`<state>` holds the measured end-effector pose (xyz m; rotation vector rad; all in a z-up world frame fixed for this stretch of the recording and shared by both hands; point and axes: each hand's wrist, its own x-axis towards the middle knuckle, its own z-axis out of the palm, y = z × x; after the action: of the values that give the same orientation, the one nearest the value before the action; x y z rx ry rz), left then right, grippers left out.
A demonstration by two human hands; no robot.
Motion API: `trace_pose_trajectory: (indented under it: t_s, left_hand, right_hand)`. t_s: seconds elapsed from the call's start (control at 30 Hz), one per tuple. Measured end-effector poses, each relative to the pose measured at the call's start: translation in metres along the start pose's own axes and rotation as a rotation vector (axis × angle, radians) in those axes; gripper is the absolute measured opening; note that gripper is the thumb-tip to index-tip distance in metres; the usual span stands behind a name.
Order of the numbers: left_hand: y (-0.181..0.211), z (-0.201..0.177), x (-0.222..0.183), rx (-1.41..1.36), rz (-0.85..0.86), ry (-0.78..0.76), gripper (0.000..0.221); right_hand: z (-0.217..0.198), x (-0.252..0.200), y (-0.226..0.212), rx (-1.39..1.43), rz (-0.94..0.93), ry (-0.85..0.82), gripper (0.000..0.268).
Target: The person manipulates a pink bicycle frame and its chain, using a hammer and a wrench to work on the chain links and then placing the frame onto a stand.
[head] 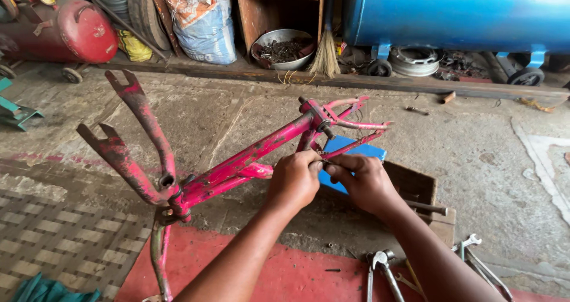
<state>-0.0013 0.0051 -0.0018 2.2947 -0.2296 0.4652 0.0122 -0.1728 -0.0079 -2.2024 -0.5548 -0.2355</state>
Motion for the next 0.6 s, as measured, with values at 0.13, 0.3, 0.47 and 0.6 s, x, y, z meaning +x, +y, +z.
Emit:
trace_pose_trajectory:
  t_s: [0.13, 0.3, 0.47, 0.6]
  left_hand:
    - [-0.002, -0.002, 0.003, -0.079, 0.071, -0.069, 0.010]
    - [-0.005, 0.009, 0.010, 0.002, -0.057, 0.009, 0.009]
    - [-0.003, 0.005, 0.012, 0.011, -0.063, 0.063, 0.009]
    - [-0.002, -0.009, 0.009, -0.138, 0.026, -0.023, 0.011]
  right_hand:
    - [-0.003, 0.004, 0.032, 0.551, 0.011, -0.190, 0.025]
    - [0.012, 0.001, 0.006, -0.052, -0.012, 0.091, 0.019]
    - [0.015, 0.003, -0.012, -0.190, -0.033, 0.152, 0.018]
    - [-0.007, 0.017, 0.018, 0.375, -0.041, -0.112, 0.019]
